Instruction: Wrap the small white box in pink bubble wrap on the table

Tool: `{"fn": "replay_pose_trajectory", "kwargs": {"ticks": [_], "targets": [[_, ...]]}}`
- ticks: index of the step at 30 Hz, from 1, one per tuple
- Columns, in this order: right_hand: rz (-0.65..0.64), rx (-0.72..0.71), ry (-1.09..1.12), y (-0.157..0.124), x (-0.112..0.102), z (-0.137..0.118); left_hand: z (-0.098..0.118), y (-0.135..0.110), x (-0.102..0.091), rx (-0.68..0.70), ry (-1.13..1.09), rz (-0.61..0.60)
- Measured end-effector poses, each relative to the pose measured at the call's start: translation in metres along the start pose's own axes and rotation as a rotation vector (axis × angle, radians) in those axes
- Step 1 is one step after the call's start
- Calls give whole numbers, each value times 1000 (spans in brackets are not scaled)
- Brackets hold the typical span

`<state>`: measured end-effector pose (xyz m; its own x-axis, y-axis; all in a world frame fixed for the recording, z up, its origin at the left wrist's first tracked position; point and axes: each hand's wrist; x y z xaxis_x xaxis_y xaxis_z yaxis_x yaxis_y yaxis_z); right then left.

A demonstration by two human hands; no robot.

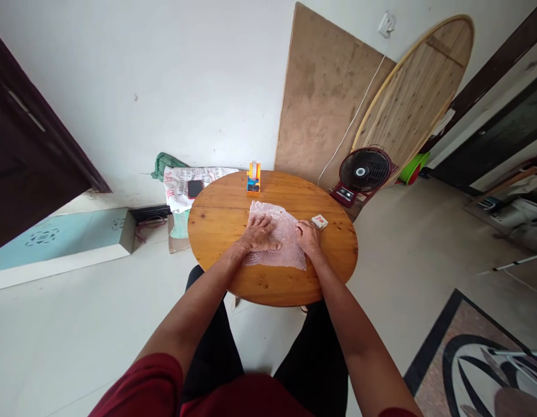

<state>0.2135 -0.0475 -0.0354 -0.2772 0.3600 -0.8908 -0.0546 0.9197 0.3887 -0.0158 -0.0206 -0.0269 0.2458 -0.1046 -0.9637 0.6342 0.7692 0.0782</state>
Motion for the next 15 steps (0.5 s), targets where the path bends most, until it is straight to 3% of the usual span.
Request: {"fn": "replay_pose_trajectory", "kwargs": {"ticks": [8, 12, 15], "targets": [[32, -42, -7, -6, -16, -2, -2, 1, 3, 8, -30, 13], [212, 84, -138, -3, -34, 7, -4, 2, 6, 26, -48, 39], [167, 238, -147, 2, -36, 25, -5, 2, 7, 15, -41, 40]]}}
Point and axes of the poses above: each hand's wrist, its own y-axis towards the middle knuckle, its own x-axis out of the palm, z = x × y, and after that the axes turned 1 degree about -x, right-handed
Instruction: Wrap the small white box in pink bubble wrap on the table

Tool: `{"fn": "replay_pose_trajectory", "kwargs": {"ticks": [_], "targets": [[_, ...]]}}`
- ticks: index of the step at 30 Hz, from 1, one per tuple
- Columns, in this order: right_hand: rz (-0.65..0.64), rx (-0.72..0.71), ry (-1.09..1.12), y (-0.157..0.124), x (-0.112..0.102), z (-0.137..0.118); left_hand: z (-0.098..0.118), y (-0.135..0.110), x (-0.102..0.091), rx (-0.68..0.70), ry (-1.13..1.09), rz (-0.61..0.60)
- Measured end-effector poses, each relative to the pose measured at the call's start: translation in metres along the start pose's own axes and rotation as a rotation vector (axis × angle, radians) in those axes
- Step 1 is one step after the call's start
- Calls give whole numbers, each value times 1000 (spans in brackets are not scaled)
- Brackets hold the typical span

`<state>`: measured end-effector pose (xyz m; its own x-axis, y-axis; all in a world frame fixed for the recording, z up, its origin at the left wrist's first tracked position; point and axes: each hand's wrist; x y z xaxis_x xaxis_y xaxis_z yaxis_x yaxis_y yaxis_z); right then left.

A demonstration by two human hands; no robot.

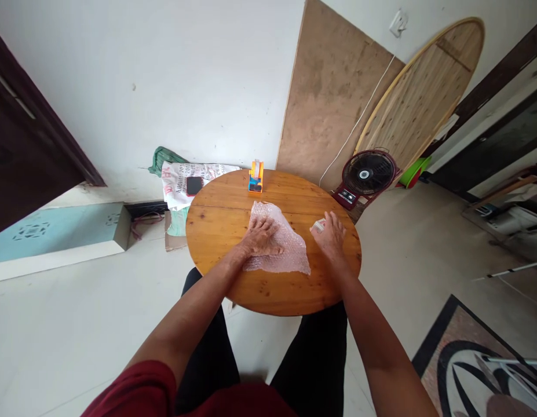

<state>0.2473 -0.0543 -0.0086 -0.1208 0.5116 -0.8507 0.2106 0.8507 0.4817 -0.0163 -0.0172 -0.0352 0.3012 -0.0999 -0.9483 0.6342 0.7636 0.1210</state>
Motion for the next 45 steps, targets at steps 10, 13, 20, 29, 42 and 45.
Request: {"fn": "replay_pose_trajectory", "kwargs": {"ticks": [10, 13, 20, 29, 42, 45], "targets": [[29, 328, 603, -5, 9, 29, 0, 0, -2, -7, 5, 4], [51, 373, 864, -11, -10, 21, -1, 1, 1, -2, 12, 12], [-523, 0, 995, -31, -81, -42, -1, 1, 2, 16, 45, 34], [-991, -356, 987, -16, -42, -97, 0, 1, -3, 10, 78, -43], [-544, -73, 1043, -5, 9, -42, 1, 2, -9, -32, -52, -76], [-509, -117, 1034, -10, 11, -48, -5, 4, -10, -38, -150, -73]]}}
Point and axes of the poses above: each hand's wrist, its own y-axis towards the middle knuckle, its own x-axis out of the palm, z = x × y, and after that the axes turned 1 degree about -x, right-handed
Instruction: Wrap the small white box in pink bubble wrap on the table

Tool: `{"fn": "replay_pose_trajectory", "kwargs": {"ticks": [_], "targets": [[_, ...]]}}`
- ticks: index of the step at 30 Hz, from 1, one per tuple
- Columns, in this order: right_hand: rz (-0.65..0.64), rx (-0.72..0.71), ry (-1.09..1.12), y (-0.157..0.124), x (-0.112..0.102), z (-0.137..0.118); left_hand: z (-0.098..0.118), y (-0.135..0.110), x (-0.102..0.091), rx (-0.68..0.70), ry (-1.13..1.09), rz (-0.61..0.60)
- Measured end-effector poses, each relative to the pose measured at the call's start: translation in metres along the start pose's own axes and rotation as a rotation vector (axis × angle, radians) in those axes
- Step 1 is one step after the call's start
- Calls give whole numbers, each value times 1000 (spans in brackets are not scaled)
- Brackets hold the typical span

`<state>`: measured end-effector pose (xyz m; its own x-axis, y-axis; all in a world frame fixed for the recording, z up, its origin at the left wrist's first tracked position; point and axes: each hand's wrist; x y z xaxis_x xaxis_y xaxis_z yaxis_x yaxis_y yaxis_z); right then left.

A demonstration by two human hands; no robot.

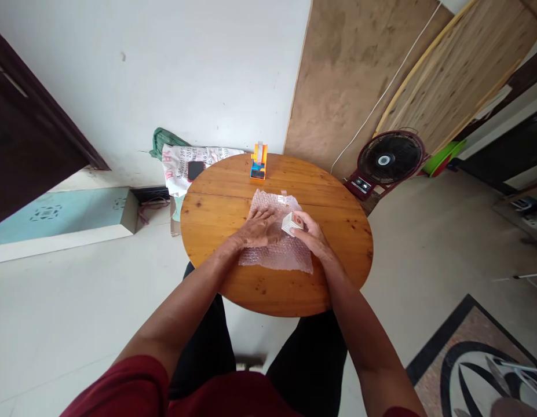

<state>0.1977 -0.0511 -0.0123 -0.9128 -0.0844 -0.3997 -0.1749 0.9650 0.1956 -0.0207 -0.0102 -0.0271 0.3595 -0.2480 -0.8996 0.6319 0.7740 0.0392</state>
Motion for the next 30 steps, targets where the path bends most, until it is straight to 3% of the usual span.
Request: {"fn": "replay_pose_trajectory", "kwargs": {"ticks": [8, 16, 30], "targets": [[-17, -111, -253, -1, 14, 7, -17, -1, 6, 7, -377, 259], [-75, -72, -231, 0, 8, 11, -21, 10, 18, 26, -250, 318], [-120, -149, -248, 1, 6, 11, -22, 11, 20, 86, -109, 315]]}}
Point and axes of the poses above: each hand's wrist, its own y-axis towards the middle knuckle, its own x-axis out of the palm, z = x × y, and after that the axes turned 1 degree about -x, right-handed
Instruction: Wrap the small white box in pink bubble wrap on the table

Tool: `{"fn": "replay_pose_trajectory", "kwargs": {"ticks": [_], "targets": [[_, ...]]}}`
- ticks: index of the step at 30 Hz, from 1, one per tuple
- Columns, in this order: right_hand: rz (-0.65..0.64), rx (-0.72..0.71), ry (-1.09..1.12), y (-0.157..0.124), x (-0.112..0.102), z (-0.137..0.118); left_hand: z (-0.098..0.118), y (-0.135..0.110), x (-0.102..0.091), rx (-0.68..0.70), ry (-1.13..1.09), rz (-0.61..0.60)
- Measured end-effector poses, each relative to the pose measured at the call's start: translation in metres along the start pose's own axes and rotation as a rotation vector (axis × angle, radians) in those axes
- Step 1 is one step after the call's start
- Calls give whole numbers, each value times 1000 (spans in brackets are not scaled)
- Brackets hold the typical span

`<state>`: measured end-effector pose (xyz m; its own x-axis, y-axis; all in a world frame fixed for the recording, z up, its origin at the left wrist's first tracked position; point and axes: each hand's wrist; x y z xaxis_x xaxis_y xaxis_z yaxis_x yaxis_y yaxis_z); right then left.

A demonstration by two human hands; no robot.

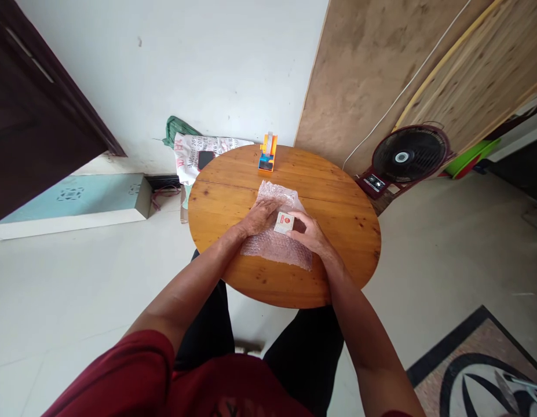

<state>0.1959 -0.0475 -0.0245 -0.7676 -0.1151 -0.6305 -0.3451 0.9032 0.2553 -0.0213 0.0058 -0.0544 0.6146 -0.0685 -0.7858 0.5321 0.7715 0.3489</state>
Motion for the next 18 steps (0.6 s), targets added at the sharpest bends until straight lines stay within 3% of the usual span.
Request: {"fn": "replay_pose_trajectory", "kwargs": {"ticks": [12, 18], "targets": [[-41, -55, 6, 0, -3, -1, 5, 0, -5, -25, 1, -41], [-43, -13, -13, -1, -2, -4, 6, 0, -6, -37, 9, -55]]}}
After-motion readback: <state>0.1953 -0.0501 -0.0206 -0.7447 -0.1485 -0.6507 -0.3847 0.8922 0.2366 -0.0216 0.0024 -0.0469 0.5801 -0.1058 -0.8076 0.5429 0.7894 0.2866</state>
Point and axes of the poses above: each hand's wrist, its own y-axis towards the middle knuckle, its own x-axis out of the palm, z = x × y, and after that the axes turned 1 degree about -x, right-handed
